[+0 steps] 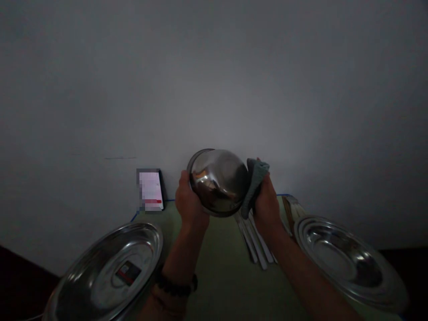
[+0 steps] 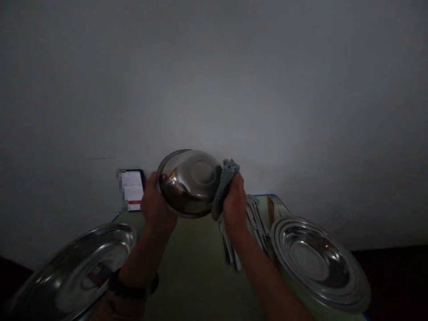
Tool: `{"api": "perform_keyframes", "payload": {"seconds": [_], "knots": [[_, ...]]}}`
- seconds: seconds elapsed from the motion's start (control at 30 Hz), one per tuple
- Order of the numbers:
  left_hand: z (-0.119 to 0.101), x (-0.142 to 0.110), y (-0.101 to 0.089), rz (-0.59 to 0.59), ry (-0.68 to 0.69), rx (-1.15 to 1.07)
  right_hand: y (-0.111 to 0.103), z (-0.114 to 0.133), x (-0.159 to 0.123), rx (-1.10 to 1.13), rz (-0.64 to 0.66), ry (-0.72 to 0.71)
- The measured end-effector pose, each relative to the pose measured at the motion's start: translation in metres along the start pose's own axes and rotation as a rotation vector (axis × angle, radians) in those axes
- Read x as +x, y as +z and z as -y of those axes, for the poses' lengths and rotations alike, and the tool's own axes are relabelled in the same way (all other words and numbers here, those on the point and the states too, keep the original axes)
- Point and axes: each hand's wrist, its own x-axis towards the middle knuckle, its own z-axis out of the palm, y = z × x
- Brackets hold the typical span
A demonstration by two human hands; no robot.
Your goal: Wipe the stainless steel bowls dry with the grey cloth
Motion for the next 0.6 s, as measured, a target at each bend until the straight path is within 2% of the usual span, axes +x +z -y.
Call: {"api": "perform_keyframes", "payload": {"seconds": [0.1,0.2,0.27,0.4,0.5,0.6], "knots": [[-0.007,-0.008,0.001,0.04,0.019,0.117,0.003,0.009,-0.01,-0.144,0.111,-0.267],[-0.016,-0.018,0.002,0.205,0.028,0.271,0.006,0.002,-0.021,-0.345,0.326,-0.537],[-0.02,-0.02,0.002,0.284,0.07,0.346,0.008,-0.007,-0.027,-0.455,0.407,-0.632],[-0.024,-0.022,-0.001,0.375,0.18,0.427,0.01,-0.012,-0.032,-0.565,0.402,-0.757],[-0.029,-0.026,0.0,0.472,0.29,0.541,0.009,-0.003,-0.031,-0.651,0.383,-0.882],[-0.033,-0.03,0.002,0.536,0.382,0.616,0.005,0.01,-0.027,-0.678,0.4,-0.937]]}}
